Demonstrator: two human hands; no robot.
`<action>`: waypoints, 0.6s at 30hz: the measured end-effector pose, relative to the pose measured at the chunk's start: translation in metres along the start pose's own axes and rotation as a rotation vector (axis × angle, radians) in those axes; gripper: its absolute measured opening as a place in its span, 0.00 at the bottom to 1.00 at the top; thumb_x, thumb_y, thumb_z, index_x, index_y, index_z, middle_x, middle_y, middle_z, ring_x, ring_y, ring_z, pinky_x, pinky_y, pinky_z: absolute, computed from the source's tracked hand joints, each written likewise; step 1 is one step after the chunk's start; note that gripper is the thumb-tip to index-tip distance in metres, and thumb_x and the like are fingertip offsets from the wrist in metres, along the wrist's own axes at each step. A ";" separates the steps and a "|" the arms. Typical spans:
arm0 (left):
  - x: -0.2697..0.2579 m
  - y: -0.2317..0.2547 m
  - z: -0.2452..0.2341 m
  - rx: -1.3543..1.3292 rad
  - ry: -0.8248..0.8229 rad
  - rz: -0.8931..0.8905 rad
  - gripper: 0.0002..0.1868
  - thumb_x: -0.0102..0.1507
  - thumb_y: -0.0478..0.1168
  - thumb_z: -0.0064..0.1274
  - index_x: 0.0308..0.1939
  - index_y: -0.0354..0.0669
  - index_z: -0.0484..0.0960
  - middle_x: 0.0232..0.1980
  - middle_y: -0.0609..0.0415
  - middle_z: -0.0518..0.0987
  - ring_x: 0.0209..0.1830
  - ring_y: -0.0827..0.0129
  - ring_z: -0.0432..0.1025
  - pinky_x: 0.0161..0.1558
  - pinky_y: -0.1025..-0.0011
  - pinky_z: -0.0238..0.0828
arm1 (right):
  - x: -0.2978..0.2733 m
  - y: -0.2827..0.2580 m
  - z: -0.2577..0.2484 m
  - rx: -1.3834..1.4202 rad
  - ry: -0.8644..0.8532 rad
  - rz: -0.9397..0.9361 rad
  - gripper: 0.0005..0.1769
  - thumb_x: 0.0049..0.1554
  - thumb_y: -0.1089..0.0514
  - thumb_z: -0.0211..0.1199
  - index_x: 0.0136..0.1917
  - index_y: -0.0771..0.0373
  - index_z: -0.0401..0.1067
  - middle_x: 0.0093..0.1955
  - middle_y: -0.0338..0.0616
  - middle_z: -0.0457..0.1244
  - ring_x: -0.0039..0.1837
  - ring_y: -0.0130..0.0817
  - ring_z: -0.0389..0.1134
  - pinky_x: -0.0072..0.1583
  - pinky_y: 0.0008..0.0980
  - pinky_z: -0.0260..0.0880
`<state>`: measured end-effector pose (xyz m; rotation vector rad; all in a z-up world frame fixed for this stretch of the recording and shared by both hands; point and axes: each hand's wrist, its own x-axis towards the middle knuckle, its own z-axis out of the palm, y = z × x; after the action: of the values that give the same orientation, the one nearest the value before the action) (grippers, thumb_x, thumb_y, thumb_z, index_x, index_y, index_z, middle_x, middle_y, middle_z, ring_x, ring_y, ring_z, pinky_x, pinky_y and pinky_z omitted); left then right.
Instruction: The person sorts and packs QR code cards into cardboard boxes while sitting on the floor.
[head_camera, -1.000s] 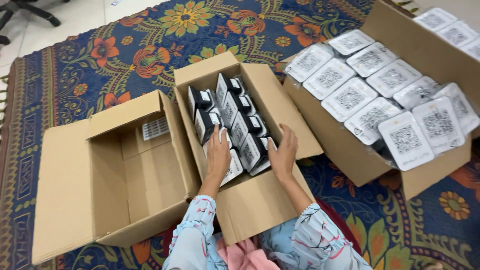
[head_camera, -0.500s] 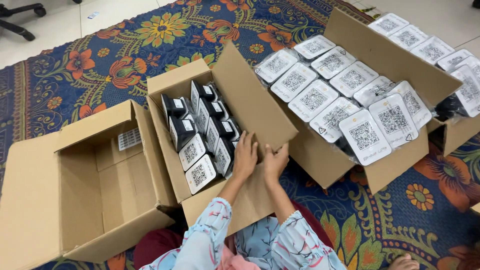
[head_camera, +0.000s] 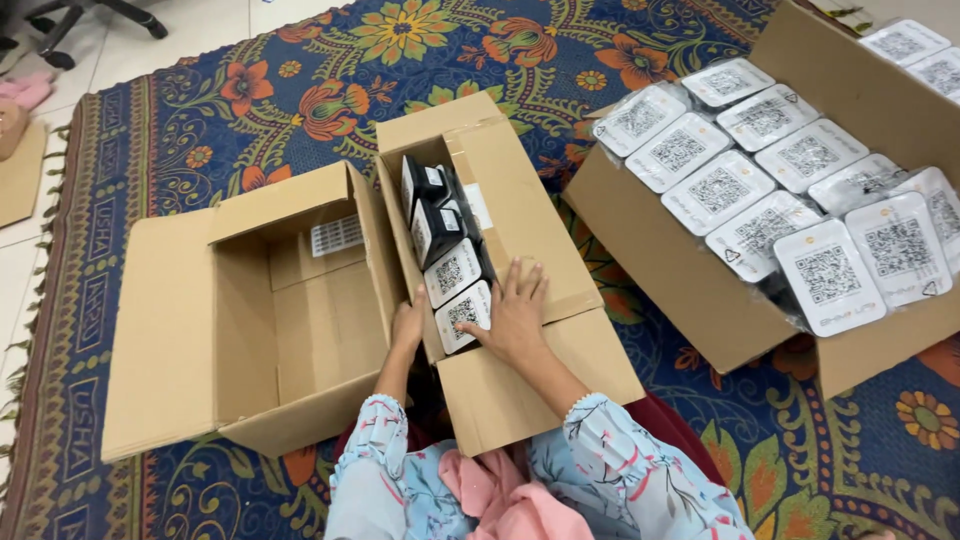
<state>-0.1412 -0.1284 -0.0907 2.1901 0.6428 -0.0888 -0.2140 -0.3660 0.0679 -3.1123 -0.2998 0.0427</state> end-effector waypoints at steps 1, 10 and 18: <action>-0.010 0.009 -0.010 -0.001 0.006 0.001 0.44 0.75 0.67 0.41 0.74 0.26 0.65 0.74 0.26 0.69 0.76 0.39 0.64 0.77 0.54 0.59 | 0.003 -0.007 -0.004 0.001 0.005 -0.004 0.66 0.52 0.09 0.46 0.80 0.66 0.52 0.84 0.74 0.35 0.80 0.82 0.32 0.75 0.71 0.31; -0.029 0.015 -0.073 -0.419 -0.439 -0.297 0.59 0.54 0.84 0.18 0.82 0.60 0.48 0.86 0.49 0.40 0.83 0.42 0.38 0.74 0.33 0.40 | 0.023 -0.050 -0.011 0.024 -0.143 0.188 0.76 0.42 0.03 0.43 0.83 0.60 0.44 0.80 0.84 0.27 0.79 0.86 0.21 0.70 0.82 0.24; 0.009 -0.047 -0.055 -0.476 -0.741 -0.308 0.61 0.57 0.86 0.30 0.82 0.51 0.46 0.82 0.33 0.50 0.81 0.37 0.51 0.73 0.37 0.54 | 0.041 -0.068 -0.008 0.062 -0.247 0.252 0.81 0.37 0.03 0.48 0.84 0.59 0.42 0.80 0.87 0.22 0.77 0.90 0.15 0.64 0.89 0.23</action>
<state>-0.1643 -0.0593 -0.0900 1.4333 0.4938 -0.7835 -0.1861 -0.2915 0.0765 -3.0608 0.0931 0.4318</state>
